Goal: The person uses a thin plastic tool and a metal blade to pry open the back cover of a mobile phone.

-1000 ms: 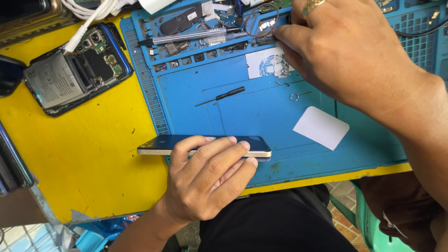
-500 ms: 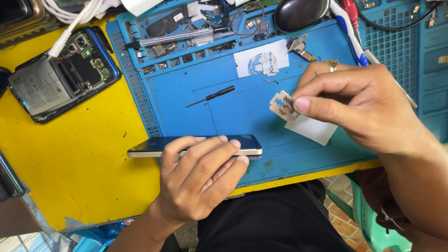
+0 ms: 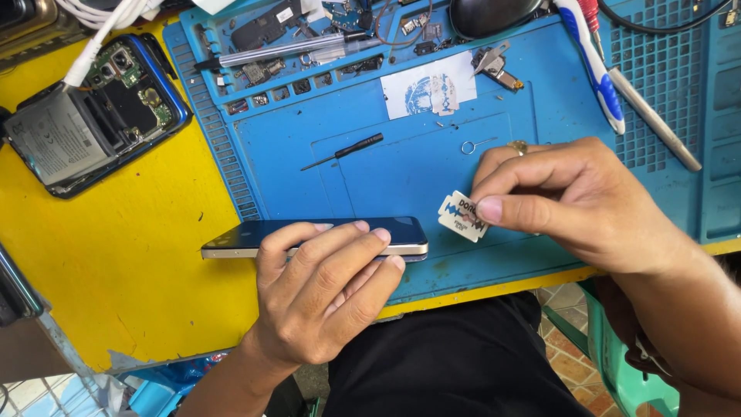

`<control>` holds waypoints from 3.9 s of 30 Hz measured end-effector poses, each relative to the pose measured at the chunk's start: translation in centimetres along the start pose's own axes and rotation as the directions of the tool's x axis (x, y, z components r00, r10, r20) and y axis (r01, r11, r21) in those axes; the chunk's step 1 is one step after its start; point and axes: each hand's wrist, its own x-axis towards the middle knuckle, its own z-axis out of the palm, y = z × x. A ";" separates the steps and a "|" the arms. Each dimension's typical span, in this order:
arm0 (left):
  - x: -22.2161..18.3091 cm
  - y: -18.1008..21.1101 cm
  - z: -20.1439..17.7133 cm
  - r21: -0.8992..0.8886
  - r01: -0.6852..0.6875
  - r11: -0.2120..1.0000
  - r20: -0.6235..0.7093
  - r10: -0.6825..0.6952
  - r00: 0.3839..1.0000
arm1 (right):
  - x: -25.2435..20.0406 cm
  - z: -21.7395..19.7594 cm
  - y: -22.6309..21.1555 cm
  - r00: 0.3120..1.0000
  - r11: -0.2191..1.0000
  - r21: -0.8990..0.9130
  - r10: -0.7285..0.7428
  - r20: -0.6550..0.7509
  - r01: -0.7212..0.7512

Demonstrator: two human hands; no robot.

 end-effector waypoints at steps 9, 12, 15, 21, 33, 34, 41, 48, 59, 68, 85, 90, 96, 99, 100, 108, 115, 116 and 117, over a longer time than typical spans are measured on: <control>0.1 -0.3 0.1 -0.002 0.003 1.000 0.020 -0.003 1.000 | -0.4 0.6 1.1 0.998 0.980 0.196 0.036 0.046 -0.044; 0.1 -0.2 -0.1 -0.004 0.013 1.000 0.037 -0.013 0.999 | -0.4 0.6 1.1 0.998 0.982 0.187 0.027 0.060 -0.038; 0.1 -0.3 -0.1 -0.002 0.004 1.000 0.042 -0.004 0.999 | -0.4 0.9 0.9 0.999 0.988 0.151 0.008 0.043 -0.015; 0.1 -0.3 0.0 0.004 -0.005 1.000 0.027 0.005 1.000 | -0.6 1.7 0.0 0.995 0.989 -0.106 -0.103 -0.006 0.102; 0.0 -0.2 -0.2 0.021 0.001 1.000 0.044 -0.001 0.999 | -1.4 2.4 -0.2 0.978 0.974 -0.161 -0.177 -0.111 0.158; 0.0 -0.2 -0.1 0.026 0.008 1.000 0.045 -0.009 0.999 | -1.6 2.5 0.1 0.979 0.975 -0.158 -0.177 -0.103 0.159; -0.2 -0.4 0.3 0.061 -0.022 0.998 -0.006 0.022 1.000 | -2.3 2.7 0.8 0.844 0.724 -0.480 -0.532 0.070 0.495; -0.1 -0.6 0.2 0.052 -0.032 0.998 0.031 0.030 0.999 | -1.6 2.9 0.7 0.843 0.716 -0.495 -0.534 0.064 0.492; 0.0 -0.6 0.4 0.050 -0.010 0.999 0.039 0.008 0.999 | -0.7 2.9 0.5 0.823 0.660 -0.543 -0.557 0.110 0.519; -0.1 -0.8 0.5 0.067 -0.040 0.997 0.023 0.039 0.999 | -0.7 3.2 0.8 0.825 0.661 -0.541 -0.552 0.119 0.520; -0.2 -0.5 0.3 0.039 -0.018 0.999 0.043 0.017 0.999 | -1.2 3.1 1.0 0.825 0.660 -0.552 -0.557 0.095 0.509; -0.4 -0.3 0.3 0.039 -0.001 0.999 0.056 -0.002 0.998 | -1.1 3.2 1.0 0.820 0.659 -0.542 -0.564 0.102 0.521; -0.2 -0.6 0.4 0.046 -0.036 0.998 0.042 0.034 0.999 | -0.9 3.3 1.4 0.821 0.658 -0.538 -0.559 0.119 0.526; -0.2 -0.8 0.5 0.055 -0.048 0.997 0.028 0.047 0.999 | -0.8 3.4 1.7 0.812 0.641 -0.549 -0.569 0.129 0.536; -0.2 -0.8 0.5 0.055 -0.048 0.997 0.028 0.047 0.999 | -0.8 3.4 1.7 0.812 0.641 -0.549 -0.569 0.129 0.536; -0.2 -0.6 0.5 0.051 -0.028 0.998 0.032 0.026 0.999 | -1.0 3.2 1.6 0.822 0.671 -0.535 -0.564 0.081 0.513; -0.2 -0.7 0.3 0.053 -0.037 0.998 0.058 0.034 0.998 | -1.0 3.4 2.1 0.817 0.658 -0.537 -0.567 0.107 0.527; -0.3 -0.7 0.4 0.054 -0.044 0.998 0.050 0.041 0.998 | -1.1 3.4 2.2 0.820 0.661 -0.542 -0.565 0.095 0.518; -0.3 -0.7 0.4 0.057 -0.049 0.997 0.043 0.047 0.998 | -1.1 3.3 2.4 0.822 0.664 -0.546 -0.563 0.084 0.511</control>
